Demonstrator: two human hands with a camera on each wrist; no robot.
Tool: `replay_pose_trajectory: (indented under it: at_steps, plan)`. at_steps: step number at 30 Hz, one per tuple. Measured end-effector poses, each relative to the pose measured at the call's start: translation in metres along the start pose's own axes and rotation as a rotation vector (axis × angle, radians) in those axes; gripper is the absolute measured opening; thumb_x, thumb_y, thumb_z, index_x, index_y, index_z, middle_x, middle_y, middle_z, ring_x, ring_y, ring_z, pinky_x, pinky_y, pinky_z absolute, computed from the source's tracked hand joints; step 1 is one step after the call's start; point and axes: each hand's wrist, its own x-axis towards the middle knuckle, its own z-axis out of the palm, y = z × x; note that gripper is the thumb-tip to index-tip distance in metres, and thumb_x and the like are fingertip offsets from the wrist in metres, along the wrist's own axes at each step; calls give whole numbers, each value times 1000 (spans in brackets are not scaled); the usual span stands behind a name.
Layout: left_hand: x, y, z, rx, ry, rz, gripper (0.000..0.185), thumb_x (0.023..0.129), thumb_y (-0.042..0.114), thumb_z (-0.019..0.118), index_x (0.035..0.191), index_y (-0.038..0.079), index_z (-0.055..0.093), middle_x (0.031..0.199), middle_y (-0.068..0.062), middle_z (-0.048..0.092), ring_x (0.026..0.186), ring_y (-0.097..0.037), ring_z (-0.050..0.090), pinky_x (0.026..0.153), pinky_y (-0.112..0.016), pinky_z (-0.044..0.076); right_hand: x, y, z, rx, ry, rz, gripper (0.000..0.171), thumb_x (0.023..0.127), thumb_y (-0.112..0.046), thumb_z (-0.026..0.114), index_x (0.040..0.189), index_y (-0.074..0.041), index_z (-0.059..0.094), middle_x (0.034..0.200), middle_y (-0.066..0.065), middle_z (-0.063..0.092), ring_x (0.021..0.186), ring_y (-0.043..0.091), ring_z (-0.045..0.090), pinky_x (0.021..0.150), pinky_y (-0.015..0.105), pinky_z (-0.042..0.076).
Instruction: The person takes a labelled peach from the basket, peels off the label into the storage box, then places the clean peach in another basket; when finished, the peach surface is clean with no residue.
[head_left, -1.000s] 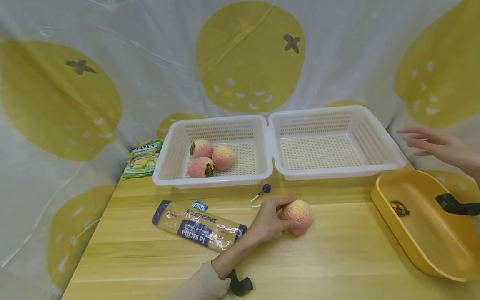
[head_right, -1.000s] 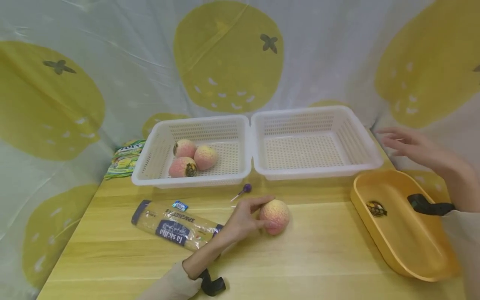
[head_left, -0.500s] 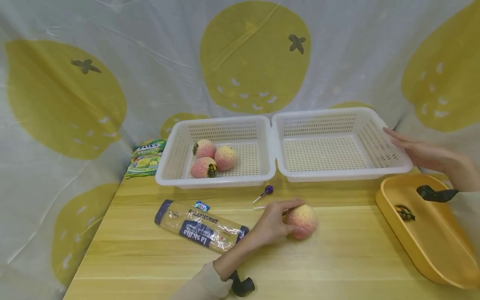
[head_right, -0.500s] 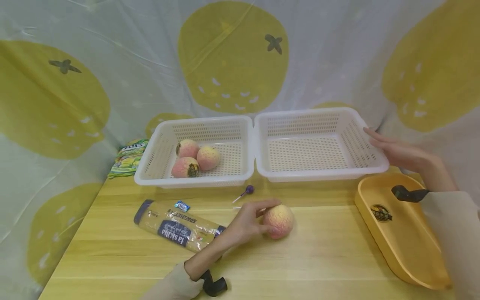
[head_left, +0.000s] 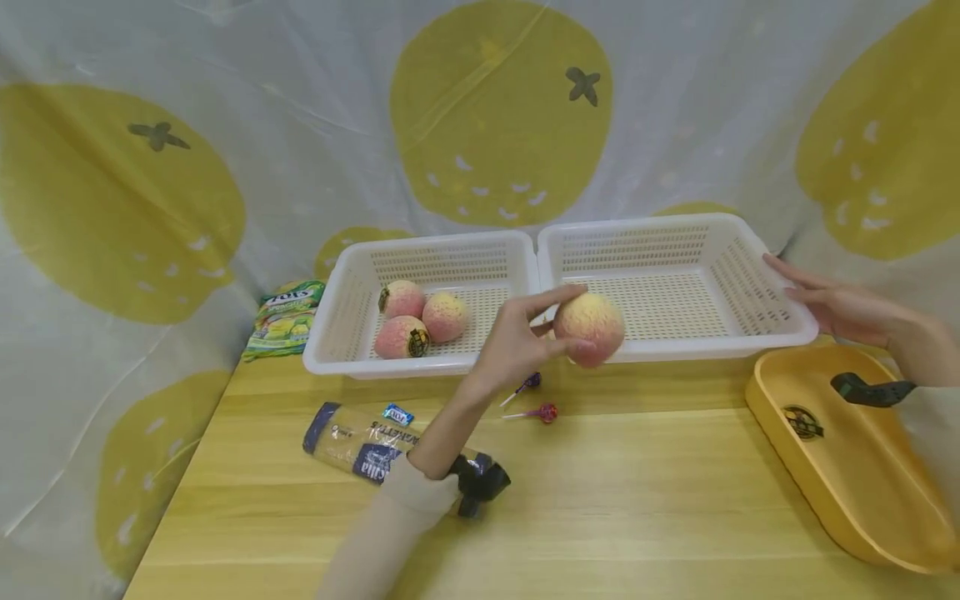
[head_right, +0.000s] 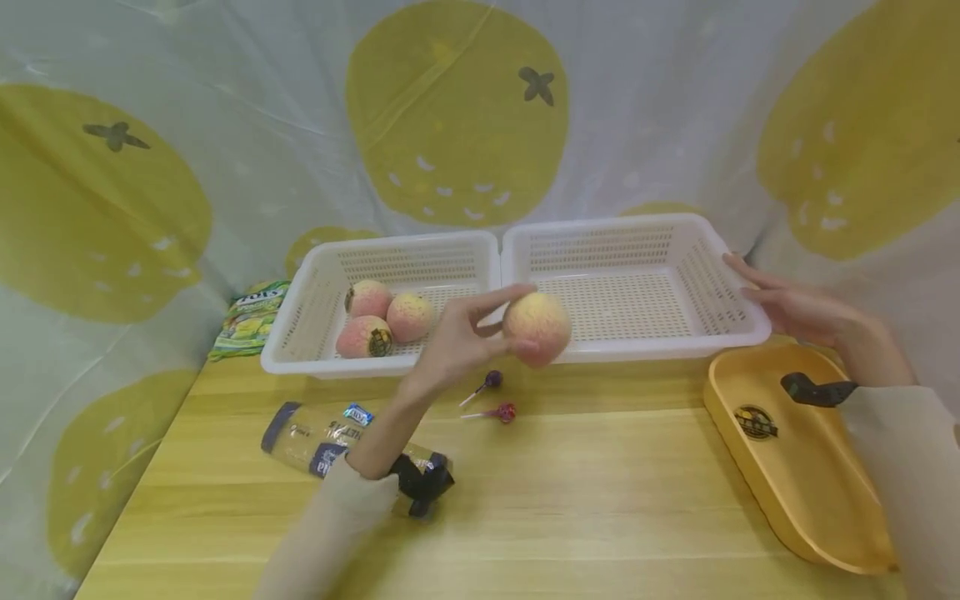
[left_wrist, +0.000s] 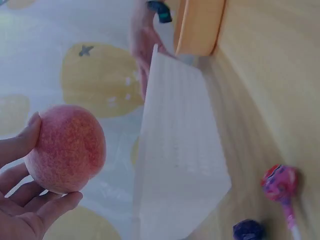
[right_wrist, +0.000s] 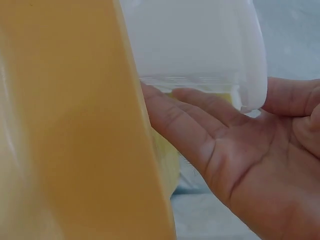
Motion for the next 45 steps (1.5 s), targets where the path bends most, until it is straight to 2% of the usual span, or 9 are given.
replay_pose_trajectory:
  at_steps: [7, 14, 20, 25, 28, 34, 38, 41, 45]
  plan:
    - [63, -28, -13, 79, 4, -40, 51, 86, 4, 83, 135, 9, 70, 143, -9, 66, 143, -26, 54, 117, -41, 48, -2, -1, 5, 42, -54, -16, 66, 114, -8, 15, 159, -41, -20, 140, -33, 53, 125, 1, 62, 96, 30, 60]
    - [93, -41, 2, 126, -73, -58, 51, 80, 3, 87, 129, 6, 72, 137, -10, 70, 143, -23, 54, 123, -40, 40, -3, -4, 9, 16, -52, -22, 65, 114, -8, 14, 159, -39, -21, 141, -32, 53, 125, 2, 63, 95, 29, 60]
    - [99, -43, 24, 179, -119, -101, 48, 79, 3, 88, 126, 6, 74, 135, -10, 70, 140, -24, 56, 120, -38, 44, -4, -6, 11, 9, -21, -7, 64, 114, -9, 14, 158, -42, -18, 138, -33, 55, 123, 0, 63, 93, 29, 61]
    - [96, -47, 41, 206, -111, -132, 45, 77, 8, 90, 120, 5, 76, 132, -13, 71, 124, -23, 65, 112, -33, 51, -4, -5, 12, -33, 23, -1, 64, 114, -10, 16, 159, -42, -16, 137, -35, 54, 122, -2, 63, 92, 28, 61]
    - [95, -48, 47, 237, -100, -143, 46, 76, 12, 91, 120, 7, 77, 130, -13, 72, 105, -16, 67, 98, -22, 53, -4, -4, 12, -67, 45, 9, 64, 115, -12, 18, 160, -42, -16, 136, -39, 51, 122, -4, 62, 92, 27, 61]
    - [93, -50, 53, 311, -110, -164, 48, 78, 19, 92, 123, 14, 77, 135, -9, 71, 78, -8, 46, 66, -19, 38, -5, -2, 13, -146, 60, 20, 64, 115, -14, 19, 160, -41, -19, 135, -41, 45, 123, -8, 59, 93, 25, 60]
    - [94, -51, 52, 339, -193, -169, 47, 87, 19, 84, 132, 11, 71, 112, -13, 73, 58, -7, 29, 51, -19, 26, -5, -2, 14, -175, 67, 21, 64, 116, -16, 19, 160, -41, -19, 135, -40, 43, 124, -10, 58, 93, 24, 59]
    - [97, -52, 52, 420, -280, -178, 45, 96, 18, 75, 139, 9, 65, 108, -15, 73, 49, -6, 23, 47, -17, 23, -5, -2, 14, -161, 56, 7, 65, 115, -15, 18, 160, -42, -19, 136, -41, 44, 124, -8, 59, 92, 25, 60]
    - [100, -53, 53, 522, -348, -201, 42, 101, 15, 68, 142, 9, 62, 137, -16, 68, 48, -5, 22, 46, -15, 25, -5, -3, 14, -147, 51, -1, 65, 115, -14, 18, 160, -42, -19, 135, -42, 46, 123, -7, 60, 92, 25, 60]
